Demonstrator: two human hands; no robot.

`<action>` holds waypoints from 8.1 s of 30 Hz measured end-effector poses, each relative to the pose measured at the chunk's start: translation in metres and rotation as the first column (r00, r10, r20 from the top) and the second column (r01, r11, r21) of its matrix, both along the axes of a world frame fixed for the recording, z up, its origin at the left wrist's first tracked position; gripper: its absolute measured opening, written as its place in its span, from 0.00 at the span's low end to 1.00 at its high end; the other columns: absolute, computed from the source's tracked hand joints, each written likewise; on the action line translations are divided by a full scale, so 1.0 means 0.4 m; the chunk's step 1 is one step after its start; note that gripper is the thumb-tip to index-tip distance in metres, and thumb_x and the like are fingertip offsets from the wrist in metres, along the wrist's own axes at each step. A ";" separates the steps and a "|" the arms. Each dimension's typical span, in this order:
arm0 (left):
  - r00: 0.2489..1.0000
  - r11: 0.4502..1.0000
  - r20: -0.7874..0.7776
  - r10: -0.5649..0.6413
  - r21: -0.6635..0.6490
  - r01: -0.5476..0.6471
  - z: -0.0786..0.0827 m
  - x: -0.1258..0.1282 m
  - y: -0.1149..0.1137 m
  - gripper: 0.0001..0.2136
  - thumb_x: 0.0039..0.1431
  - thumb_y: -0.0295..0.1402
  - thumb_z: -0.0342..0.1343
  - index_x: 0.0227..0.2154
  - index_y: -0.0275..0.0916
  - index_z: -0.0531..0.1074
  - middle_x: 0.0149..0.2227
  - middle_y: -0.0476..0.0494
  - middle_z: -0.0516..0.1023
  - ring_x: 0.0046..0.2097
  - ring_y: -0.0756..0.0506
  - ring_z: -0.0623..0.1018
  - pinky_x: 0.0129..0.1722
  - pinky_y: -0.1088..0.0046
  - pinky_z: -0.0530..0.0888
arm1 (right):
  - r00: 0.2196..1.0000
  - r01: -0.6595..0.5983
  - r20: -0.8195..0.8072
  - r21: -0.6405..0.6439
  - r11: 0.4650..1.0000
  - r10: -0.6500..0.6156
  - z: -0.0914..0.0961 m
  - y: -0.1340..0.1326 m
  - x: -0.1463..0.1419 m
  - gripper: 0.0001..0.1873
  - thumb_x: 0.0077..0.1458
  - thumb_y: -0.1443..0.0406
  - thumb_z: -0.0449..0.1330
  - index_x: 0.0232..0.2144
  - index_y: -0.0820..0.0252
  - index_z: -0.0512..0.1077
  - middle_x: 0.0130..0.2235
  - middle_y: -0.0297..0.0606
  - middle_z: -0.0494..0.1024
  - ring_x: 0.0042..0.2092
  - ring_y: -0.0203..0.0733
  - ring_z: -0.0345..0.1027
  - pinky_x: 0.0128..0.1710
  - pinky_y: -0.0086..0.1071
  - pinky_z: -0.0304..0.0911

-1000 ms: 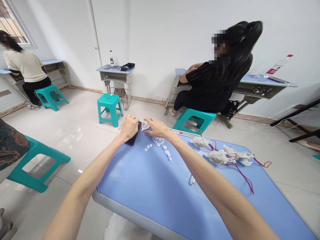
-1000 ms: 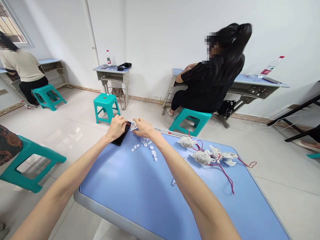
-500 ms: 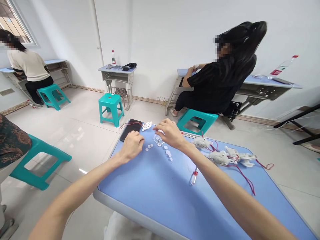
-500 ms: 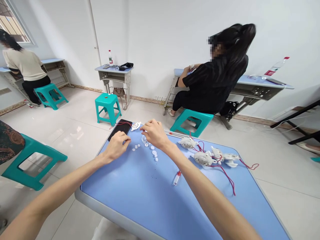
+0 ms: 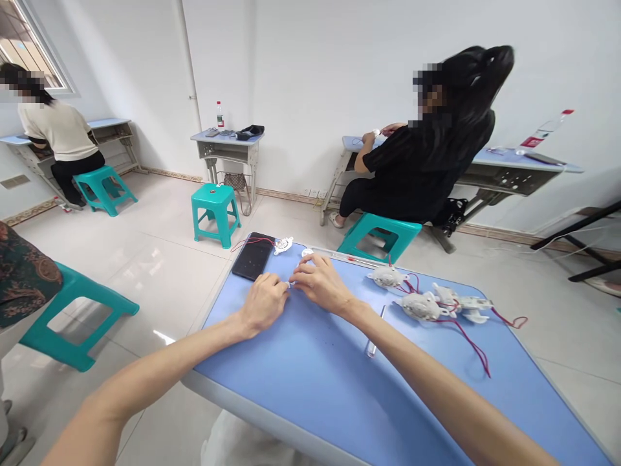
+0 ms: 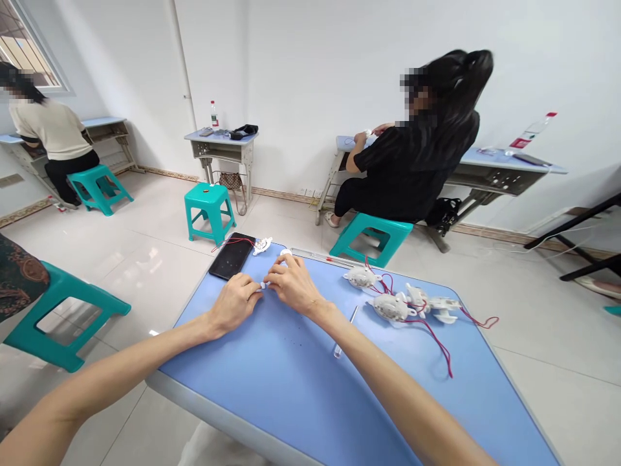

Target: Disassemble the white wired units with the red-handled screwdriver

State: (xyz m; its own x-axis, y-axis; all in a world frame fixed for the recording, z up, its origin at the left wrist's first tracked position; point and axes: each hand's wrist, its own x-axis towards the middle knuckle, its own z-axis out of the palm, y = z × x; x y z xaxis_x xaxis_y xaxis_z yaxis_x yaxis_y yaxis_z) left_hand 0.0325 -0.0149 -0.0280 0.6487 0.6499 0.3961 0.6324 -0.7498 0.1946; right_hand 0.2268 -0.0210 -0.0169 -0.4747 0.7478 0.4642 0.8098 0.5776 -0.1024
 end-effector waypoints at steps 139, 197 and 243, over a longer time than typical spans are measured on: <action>0.996 0.989 -0.091 -0.028 0.144 0.041 0.019 0.119 0.148 0.11 0.62 0.26 0.51 0.37 0.40 0.79 0.38 0.38 0.77 0.46 0.39 0.67 0.42 0.60 0.64 | 0.947 0.241 -0.139 -0.284 0.928 -0.289 -0.013 0.226 0.088 0.18 0.55 0.70 0.57 0.48 0.56 0.74 0.43 0.39 0.80 0.39 0.41 0.73 0.42 0.31 0.64; 0.835 0.868 -0.240 -0.496 -0.108 0.485 0.063 0.143 0.168 0.11 0.57 0.20 0.52 0.37 0.36 0.78 0.37 0.42 0.76 0.40 0.46 0.75 0.36 0.72 0.69 | 0.852 0.386 -0.145 -0.474 0.791 -0.503 0.025 -0.069 0.054 0.11 0.49 0.72 0.59 0.33 0.56 0.80 0.36 0.38 0.82 0.38 0.43 0.75 0.40 0.32 0.66; 0.835 0.836 -0.039 -0.549 -0.045 0.547 0.049 0.071 0.242 0.13 0.55 0.17 0.50 0.33 0.37 0.77 0.36 0.43 0.78 0.41 0.44 0.73 0.41 0.70 0.70 | 0.872 0.389 -0.103 -0.444 0.807 -0.478 0.020 -0.003 -0.047 0.13 0.53 0.74 0.55 0.35 0.59 0.78 0.39 0.40 0.80 0.41 0.43 0.73 0.41 0.30 0.61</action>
